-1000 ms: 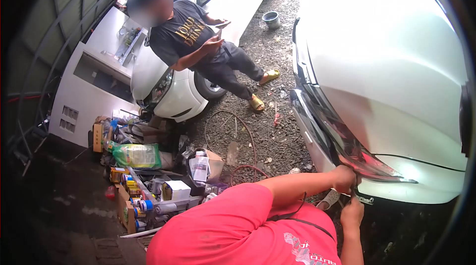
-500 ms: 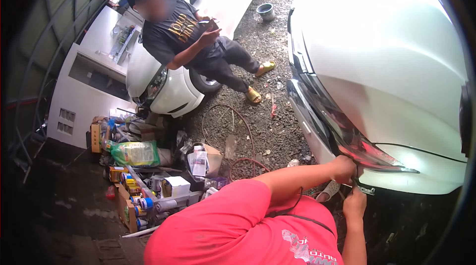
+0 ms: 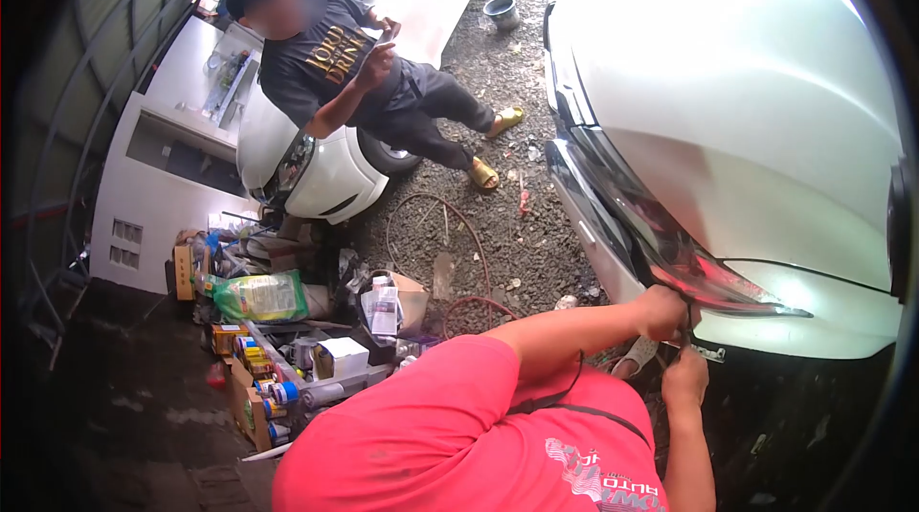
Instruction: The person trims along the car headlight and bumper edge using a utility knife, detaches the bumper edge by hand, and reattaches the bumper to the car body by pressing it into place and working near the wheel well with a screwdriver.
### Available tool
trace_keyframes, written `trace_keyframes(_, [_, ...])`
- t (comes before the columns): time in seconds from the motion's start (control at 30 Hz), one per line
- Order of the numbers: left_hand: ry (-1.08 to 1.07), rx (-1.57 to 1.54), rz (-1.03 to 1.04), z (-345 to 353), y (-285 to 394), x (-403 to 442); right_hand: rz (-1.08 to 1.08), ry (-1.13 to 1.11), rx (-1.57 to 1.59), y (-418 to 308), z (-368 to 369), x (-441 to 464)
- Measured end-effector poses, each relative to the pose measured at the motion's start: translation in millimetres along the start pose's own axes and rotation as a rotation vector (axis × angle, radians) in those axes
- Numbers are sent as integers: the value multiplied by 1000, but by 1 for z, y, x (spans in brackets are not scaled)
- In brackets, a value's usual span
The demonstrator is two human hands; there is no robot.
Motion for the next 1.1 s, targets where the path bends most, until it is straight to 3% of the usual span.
trace_keyframes(0.2, [22,82,-32,4,1,3,27,27,-41,16,17,7])
trace_keyframes(0.27, [-44,191,-85,1,4,0,5,139,215,0,-2,-1])
trace_keyframes(0.33, [-160,255,-88,-10,7,0,79,-28,148,-9,-8,-8])
trace_keyframes(0.37, [-243,147,-97,1,-2,6,100,-50,211,-4,-10,-11])
trace_keyframes(0.4, [-264,68,-127,-3,0,4,105,-33,283,-8,-25,-15])
trace_keyframes(0.43, [-288,101,3,29,-19,15,102,-11,243,18,-10,-17])
trace_keyframes(0.47, [-327,64,-66,12,-13,10,74,51,231,31,-3,-16])
trace_keyframes(0.57, [-268,151,-199,-9,-1,5,219,31,362,39,-13,-18])
trace_keyframes(0.63, [-264,96,-179,-14,3,2,100,95,374,29,-21,-14])
trace_keyframes(0.9, [-269,175,-236,-16,9,-3,95,137,276,20,-11,-11])
trace_keyframes(1.1, [-139,149,-233,-22,15,-5,96,190,338,22,-4,-8])
Point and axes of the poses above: each hand's wrist, its own x-axis towards the middle knuckle, its own z-axis out of the palm, y = z × x, the point moved 9 cm from there along x, towards the middle knuckle, and after that the axes turned 8 degrees about -z, right-handed, at the moved point
